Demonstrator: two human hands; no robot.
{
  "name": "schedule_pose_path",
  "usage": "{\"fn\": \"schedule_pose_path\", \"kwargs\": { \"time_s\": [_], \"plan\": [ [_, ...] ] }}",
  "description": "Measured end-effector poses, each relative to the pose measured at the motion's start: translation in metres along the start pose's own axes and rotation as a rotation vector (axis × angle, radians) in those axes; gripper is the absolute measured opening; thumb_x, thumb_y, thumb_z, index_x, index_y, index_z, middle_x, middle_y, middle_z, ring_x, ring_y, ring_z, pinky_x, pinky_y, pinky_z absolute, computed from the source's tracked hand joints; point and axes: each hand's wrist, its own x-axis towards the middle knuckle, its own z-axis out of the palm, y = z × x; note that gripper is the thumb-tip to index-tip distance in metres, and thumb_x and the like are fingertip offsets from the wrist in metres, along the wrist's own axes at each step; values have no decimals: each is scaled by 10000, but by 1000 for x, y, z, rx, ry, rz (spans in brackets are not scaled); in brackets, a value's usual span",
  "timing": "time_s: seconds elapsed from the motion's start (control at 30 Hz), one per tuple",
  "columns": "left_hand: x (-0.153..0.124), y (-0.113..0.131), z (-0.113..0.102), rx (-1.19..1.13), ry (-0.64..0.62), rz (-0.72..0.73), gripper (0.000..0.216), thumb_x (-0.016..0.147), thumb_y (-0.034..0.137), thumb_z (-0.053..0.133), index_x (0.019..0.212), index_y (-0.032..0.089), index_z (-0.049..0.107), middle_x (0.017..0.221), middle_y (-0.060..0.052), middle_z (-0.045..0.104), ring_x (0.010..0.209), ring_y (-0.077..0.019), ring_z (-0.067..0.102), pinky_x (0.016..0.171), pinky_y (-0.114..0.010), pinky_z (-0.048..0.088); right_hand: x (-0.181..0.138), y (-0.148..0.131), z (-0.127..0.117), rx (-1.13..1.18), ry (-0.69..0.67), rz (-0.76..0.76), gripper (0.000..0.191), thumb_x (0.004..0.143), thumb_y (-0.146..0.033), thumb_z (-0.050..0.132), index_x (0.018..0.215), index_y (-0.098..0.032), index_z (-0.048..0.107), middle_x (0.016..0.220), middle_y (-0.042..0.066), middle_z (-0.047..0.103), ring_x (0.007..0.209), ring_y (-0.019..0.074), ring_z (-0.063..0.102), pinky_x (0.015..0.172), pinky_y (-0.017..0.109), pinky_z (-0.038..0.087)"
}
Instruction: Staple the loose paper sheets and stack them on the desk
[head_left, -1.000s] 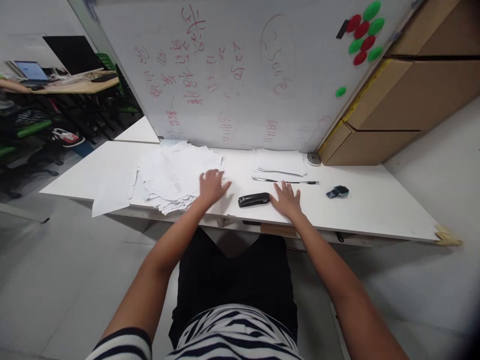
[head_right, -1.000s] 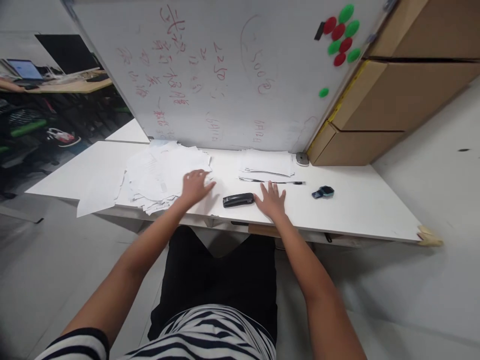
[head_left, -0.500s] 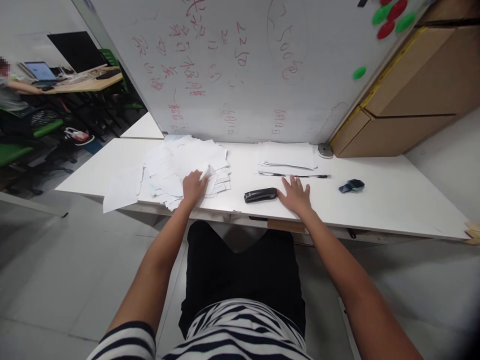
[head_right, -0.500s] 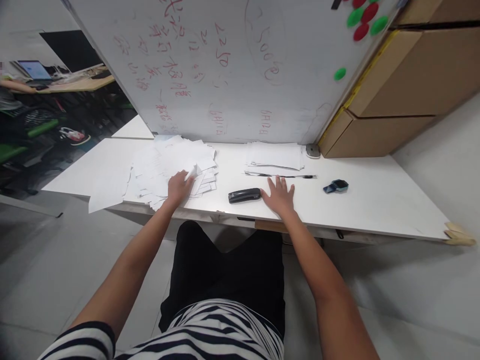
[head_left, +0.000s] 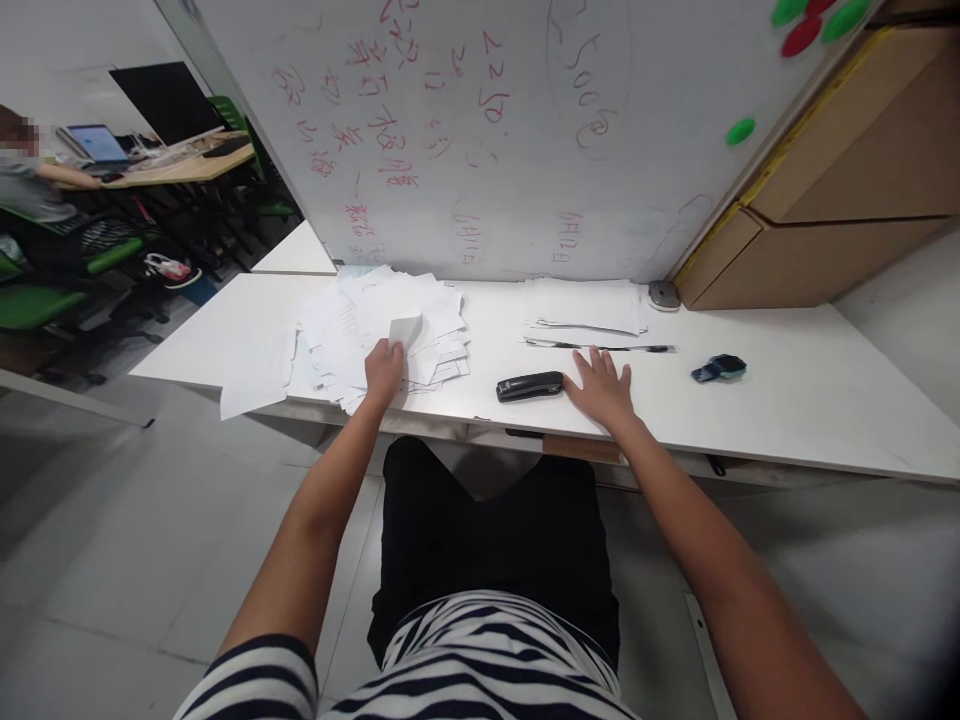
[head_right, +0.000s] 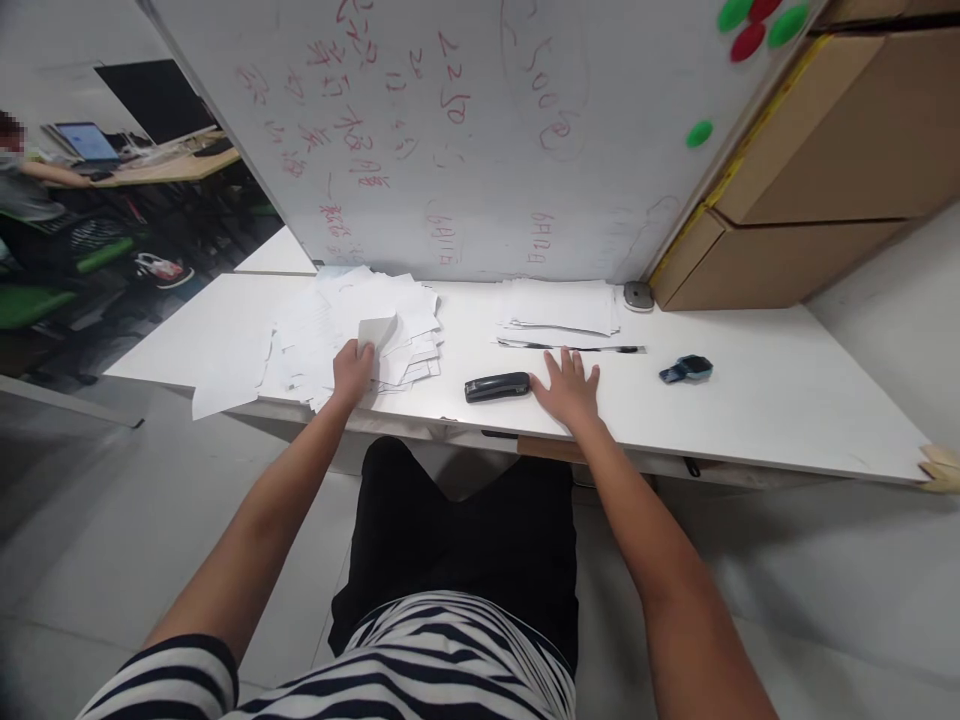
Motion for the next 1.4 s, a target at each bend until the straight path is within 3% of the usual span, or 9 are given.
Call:
{"fn": "schedule_pose_path", "kwargs": {
  "time_s": [0.13,0.2,0.33,0.5,0.7,0.9,1.13,1.27,1.4],
  "plan": [
    [33,12,-11,17,227,155,257,932,305,390,1052,173,575,1185,-129,602,1216,-255,479,1044,-400,364,0,0,0,-10,8,1,747,913,-660,123,1510,-230,255,1600,113,142,1462,314,94,1123,616,96],
    [49,21,-14,13,276,294,280,946,290,365,1093,174,573,1234,-120,582,1281,-246,428,1088,-408,328,1,0,0,-6,14,1,751,911,-665,118,1508,-233,260,1599,112,147,1462,312,98,1123,614,99],
    [64,39,-4,120,23,422,230,932,261,397,1049,191,583,1183,-115,598,1220,-254,480,1005,-400,409,1,0,1,6,21,15,757,906,-676,121,1501,-236,279,1597,110,158,1460,310,108,1124,607,99],
    [58,52,33,284,-248,404,155,904,279,481,1000,200,573,1200,-125,587,1379,-304,295,978,-410,408,0,-2,-1,16,48,7,745,913,-665,121,1490,-230,301,1592,107,179,1458,302,119,1126,598,106],
    [54,67,57,347,-301,320,516,836,538,557,1219,200,480,1220,-149,574,1118,-313,535,891,-415,416,0,-3,-4,13,35,17,747,913,-665,119,1488,-226,306,1594,101,172,1458,299,120,1133,582,99],
    [56,82,59,514,-362,378,367,913,476,437,1040,161,574,1019,-164,632,934,-318,614,746,-375,407,0,-4,-7,24,16,22,746,913,-666,130,1492,-224,294,1599,101,154,1458,304,111,1135,579,84],
    [61,80,49,395,-208,322,318,956,322,331,936,176,613,915,-131,680,875,-280,623,711,-350,397,1,-3,-11,43,0,5,775,902,-686,101,1501,-222,266,1603,103,131,1462,315,78,1133,593,69],
    [60,82,25,133,-77,262,291,947,377,393,963,214,633,900,-68,699,857,-230,627,732,-319,418,2,-1,-8,47,8,-3,783,899,-691,92,1501,-222,268,1602,107,135,1461,318,80,1129,602,76],
    [40,94,-8,-189,51,312,273,927,397,466,935,198,653,876,-33,697,828,-168,623,758,-272,447,3,0,-5,50,24,-4,778,902,-688,103,1500,-222,273,1600,107,145,1459,319,93,1128,605,80]
  ]
}}
